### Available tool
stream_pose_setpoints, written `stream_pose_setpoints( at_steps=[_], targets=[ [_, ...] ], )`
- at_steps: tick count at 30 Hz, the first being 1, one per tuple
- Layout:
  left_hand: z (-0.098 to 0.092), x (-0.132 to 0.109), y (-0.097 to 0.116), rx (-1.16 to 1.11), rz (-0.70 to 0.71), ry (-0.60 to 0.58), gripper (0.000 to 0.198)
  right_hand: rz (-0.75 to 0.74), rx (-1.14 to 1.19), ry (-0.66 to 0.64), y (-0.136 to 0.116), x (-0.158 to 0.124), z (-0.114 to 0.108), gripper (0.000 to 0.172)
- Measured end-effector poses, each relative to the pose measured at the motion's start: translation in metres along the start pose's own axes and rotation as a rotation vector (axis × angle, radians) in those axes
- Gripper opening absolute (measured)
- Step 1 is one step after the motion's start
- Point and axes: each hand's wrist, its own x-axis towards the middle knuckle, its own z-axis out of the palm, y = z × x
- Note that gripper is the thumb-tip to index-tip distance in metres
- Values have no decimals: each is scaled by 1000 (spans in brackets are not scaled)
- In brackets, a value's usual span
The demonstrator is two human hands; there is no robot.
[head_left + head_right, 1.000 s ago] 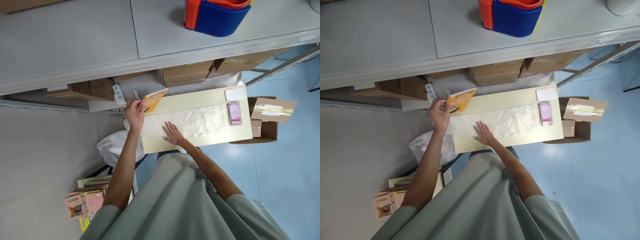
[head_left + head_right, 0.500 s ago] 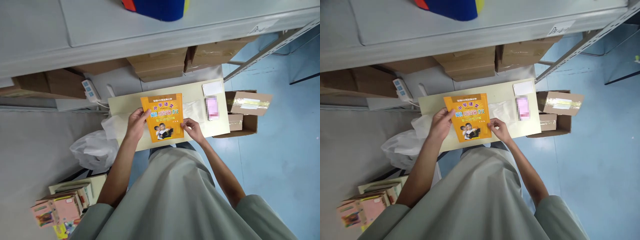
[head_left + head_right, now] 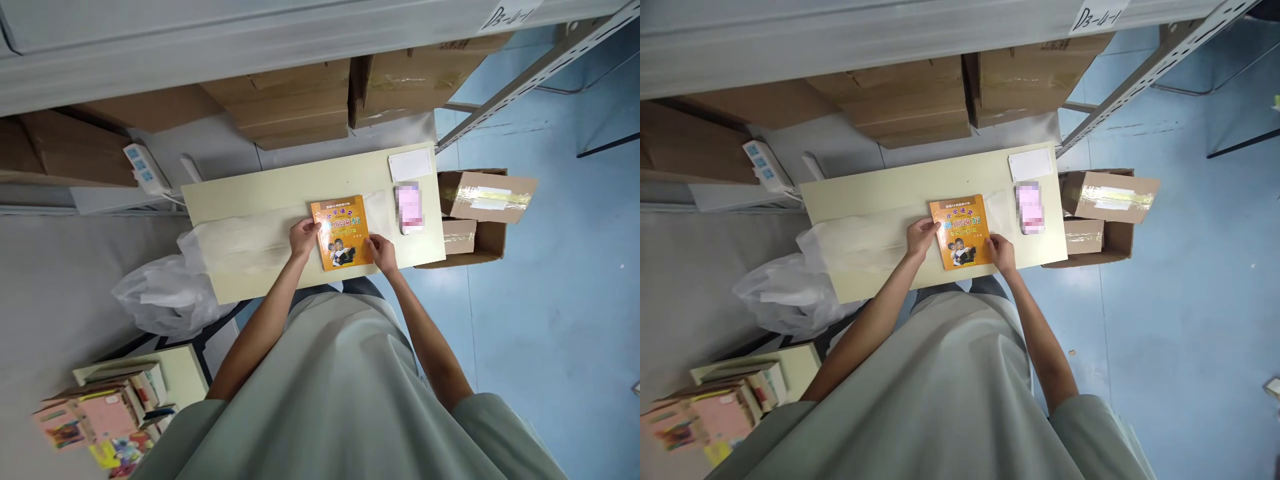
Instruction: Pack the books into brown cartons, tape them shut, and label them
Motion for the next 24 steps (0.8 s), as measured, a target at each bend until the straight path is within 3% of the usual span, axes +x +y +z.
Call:
stream_pose_setpoints(
  at_steps=[3,7,10,16,21,24],
  targets=[
    [1,6,-10,86,23,76,29,21,-7,45,1,0,9,68],
    [1,11,-19,37,36,77,26,8,-93,94,2,-7,13,63],
    [0,15,-21,19,4,92,29,-6,-184,162,3,-15,6,56],
    [-1,14,-18,-28,-4,101,30,158,-333,434,13,-33,-19,52],
    [0,14,-17,-21,1,149,28,249,-236,380,15,-34,-19,45],
    [1,15,-17,-13,7,136,28,161,-198,419,11,-33,-14,35]
  ],
)
